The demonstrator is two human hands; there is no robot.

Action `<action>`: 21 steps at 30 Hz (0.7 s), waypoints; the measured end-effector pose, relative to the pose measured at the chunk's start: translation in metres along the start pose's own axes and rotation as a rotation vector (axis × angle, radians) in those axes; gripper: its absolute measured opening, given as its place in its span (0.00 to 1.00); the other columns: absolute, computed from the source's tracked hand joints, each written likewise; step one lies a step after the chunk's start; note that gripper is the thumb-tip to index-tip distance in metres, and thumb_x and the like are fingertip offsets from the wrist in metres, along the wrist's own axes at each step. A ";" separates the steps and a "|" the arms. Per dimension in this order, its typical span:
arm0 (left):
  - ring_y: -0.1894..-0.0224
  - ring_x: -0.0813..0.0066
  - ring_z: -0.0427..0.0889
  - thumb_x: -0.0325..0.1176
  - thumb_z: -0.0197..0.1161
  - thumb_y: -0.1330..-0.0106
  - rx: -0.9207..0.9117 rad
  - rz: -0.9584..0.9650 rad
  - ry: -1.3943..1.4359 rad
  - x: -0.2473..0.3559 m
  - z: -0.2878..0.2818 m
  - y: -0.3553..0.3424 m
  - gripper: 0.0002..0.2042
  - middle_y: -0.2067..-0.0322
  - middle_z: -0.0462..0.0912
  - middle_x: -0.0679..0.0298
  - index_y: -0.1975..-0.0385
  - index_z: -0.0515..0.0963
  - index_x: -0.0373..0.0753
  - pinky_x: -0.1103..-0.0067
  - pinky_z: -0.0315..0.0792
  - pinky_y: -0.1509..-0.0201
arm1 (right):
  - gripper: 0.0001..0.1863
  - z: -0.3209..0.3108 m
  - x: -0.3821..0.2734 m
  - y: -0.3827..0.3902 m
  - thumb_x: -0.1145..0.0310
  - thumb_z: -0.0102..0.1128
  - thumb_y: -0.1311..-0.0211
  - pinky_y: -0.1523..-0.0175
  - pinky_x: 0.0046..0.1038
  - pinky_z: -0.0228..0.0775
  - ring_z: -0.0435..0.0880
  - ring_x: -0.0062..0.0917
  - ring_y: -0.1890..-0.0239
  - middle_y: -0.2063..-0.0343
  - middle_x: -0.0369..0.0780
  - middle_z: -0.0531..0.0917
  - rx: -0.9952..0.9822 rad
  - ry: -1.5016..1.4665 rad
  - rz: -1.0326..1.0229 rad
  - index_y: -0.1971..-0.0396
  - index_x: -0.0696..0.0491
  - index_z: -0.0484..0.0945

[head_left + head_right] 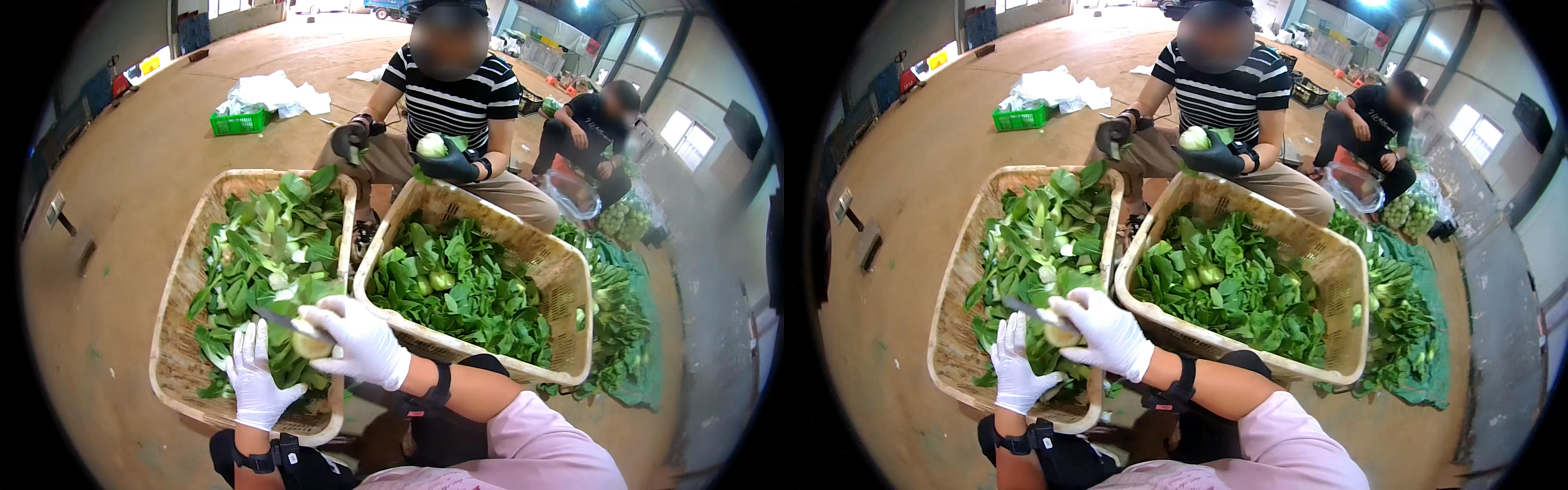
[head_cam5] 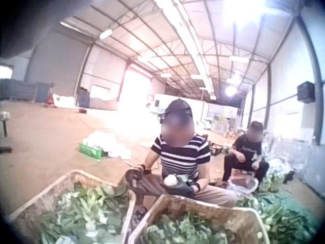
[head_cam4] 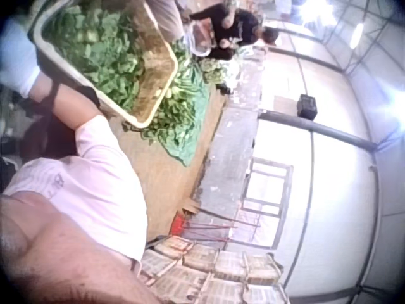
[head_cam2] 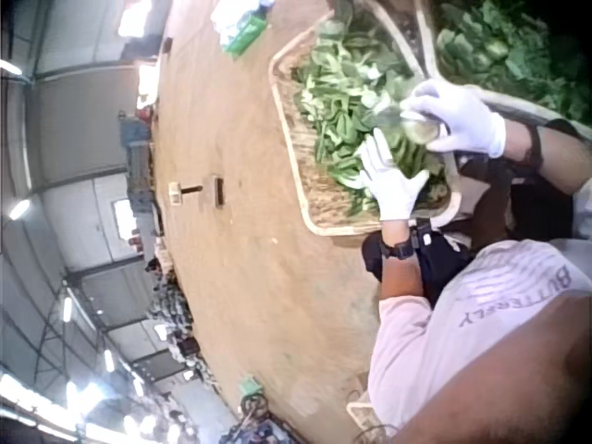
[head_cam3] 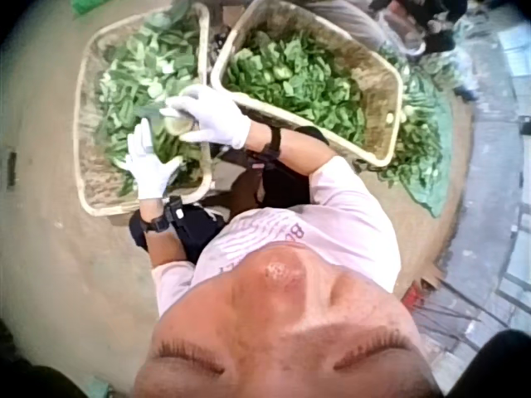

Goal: The person trims the root ends of green vegetables using a knife and sorts them into baskets before tying a bundle into a plastic bag.

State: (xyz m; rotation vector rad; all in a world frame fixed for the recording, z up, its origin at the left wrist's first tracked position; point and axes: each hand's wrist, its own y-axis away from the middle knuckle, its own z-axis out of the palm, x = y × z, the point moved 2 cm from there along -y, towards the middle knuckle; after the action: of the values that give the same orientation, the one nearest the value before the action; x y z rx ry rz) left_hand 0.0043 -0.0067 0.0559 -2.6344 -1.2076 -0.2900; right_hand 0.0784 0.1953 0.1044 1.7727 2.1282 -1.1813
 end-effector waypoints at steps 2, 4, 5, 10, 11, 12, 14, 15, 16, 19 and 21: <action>0.31 0.53 0.51 0.50 0.74 0.61 0.200 0.093 0.233 0.005 -0.005 -0.003 0.55 0.34 0.57 0.54 0.32 0.51 0.38 0.58 0.45 0.31 | 0.36 -0.004 0.011 0.002 0.63 0.70 0.59 0.52 0.35 0.70 0.74 0.41 0.55 0.56 0.45 0.72 0.067 0.098 0.061 0.45 0.50 0.68; 0.33 0.50 0.56 0.48 0.73 0.54 0.332 0.151 0.486 0.011 -0.014 -0.006 0.49 0.35 0.59 0.51 0.34 0.54 0.35 0.62 0.52 0.31 | 0.34 -0.007 0.017 0.000 0.64 0.69 0.61 0.53 0.36 0.70 0.73 0.41 0.56 0.59 0.44 0.71 0.067 0.108 0.101 0.48 0.50 0.68; 0.34 0.49 0.57 0.49 0.73 0.54 0.347 0.160 0.534 0.015 -0.014 -0.006 0.49 0.35 0.59 0.50 0.34 0.54 0.35 0.62 0.53 0.32 | 0.35 -0.007 0.015 0.000 0.63 0.70 0.61 0.54 0.34 0.72 0.75 0.39 0.56 0.58 0.44 0.73 0.080 0.133 0.078 0.47 0.50 0.70; 0.34 0.46 0.58 0.57 0.72 0.57 0.269 0.196 0.352 0.013 0.000 -0.003 0.52 0.35 0.58 0.49 0.34 0.55 0.36 0.58 0.51 0.32 | 0.38 0.014 -0.005 0.007 0.64 0.71 0.60 0.54 0.33 0.74 0.76 0.40 0.55 0.56 0.45 0.73 0.004 0.023 -0.024 0.43 0.49 0.69; 0.34 0.47 0.57 0.59 0.72 0.58 0.262 0.238 0.419 0.014 0.001 -0.006 0.53 0.35 0.58 0.49 0.34 0.55 0.36 0.56 0.48 0.32 | 0.38 0.015 -0.007 0.010 0.63 0.71 0.60 0.54 0.32 0.74 0.76 0.41 0.54 0.55 0.46 0.73 -0.024 0.026 -0.009 0.43 0.49 0.69; 0.34 0.47 0.57 0.59 0.72 0.58 0.263 0.242 0.419 0.015 0.000 -0.005 0.53 0.35 0.58 0.49 0.34 0.55 0.36 0.56 0.48 0.32 | 0.38 0.013 -0.007 0.011 0.63 0.71 0.60 0.54 0.32 0.74 0.76 0.41 0.54 0.55 0.46 0.73 -0.021 0.028 -0.009 0.43 0.49 0.69; 0.36 0.47 0.60 0.58 0.72 0.58 0.189 0.251 0.391 0.019 -0.001 -0.003 0.53 0.35 0.58 0.49 0.34 0.55 0.36 0.56 0.49 0.33 | 0.38 0.008 -0.008 0.011 0.61 0.72 0.61 0.54 0.32 0.74 0.76 0.41 0.55 0.55 0.46 0.73 -0.016 -0.089 0.021 0.43 0.48 0.69; 0.39 0.48 0.65 0.56 0.73 0.58 0.228 0.262 0.334 0.024 -0.001 -0.005 0.52 0.37 0.62 0.49 0.34 0.55 0.36 0.58 0.56 0.36 | 0.38 0.007 -0.009 0.010 0.59 0.72 0.61 0.53 0.33 0.73 0.76 0.41 0.55 0.55 0.46 0.73 -0.047 -0.125 0.069 0.44 0.48 0.70; 0.39 0.48 0.65 0.56 0.73 0.58 0.227 0.262 0.335 0.023 0.006 -0.005 0.52 0.37 0.62 0.49 0.34 0.55 0.36 0.58 0.56 0.36 | 0.38 0.005 -0.014 0.010 0.59 0.72 0.61 0.53 0.33 0.73 0.76 0.41 0.55 0.55 0.46 0.73 -0.048 -0.125 0.069 0.44 0.48 0.70; 0.48 0.51 0.73 0.47 0.74 0.56 0.179 0.049 0.897 0.021 0.034 -0.005 0.42 0.47 0.72 0.50 0.42 0.63 0.35 0.64 0.67 0.43 | 0.37 0.004 -0.022 0.012 0.56 0.71 0.59 0.51 0.34 0.72 0.76 0.42 0.55 0.55 0.46 0.73 -0.087 -0.187 -0.013 0.44 0.48 0.69; 0.52 0.58 0.77 0.40 0.73 0.54 0.122 -0.007 1.108 0.030 0.036 -0.001 0.34 0.52 0.76 0.53 0.47 0.68 0.34 0.70 0.71 0.46 | 0.37 0.002 -0.019 0.013 0.59 0.69 0.53 0.52 0.33 0.71 0.77 0.39 0.55 0.55 0.47 0.74 -0.062 -0.279 -0.005 0.42 0.51 0.65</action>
State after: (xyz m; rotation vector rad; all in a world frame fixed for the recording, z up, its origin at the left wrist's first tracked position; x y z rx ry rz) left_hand 0.0260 0.0257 0.0303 -1.8064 -0.7671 -1.3699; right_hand 0.0947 0.1794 0.1072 1.4783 1.9856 -1.2648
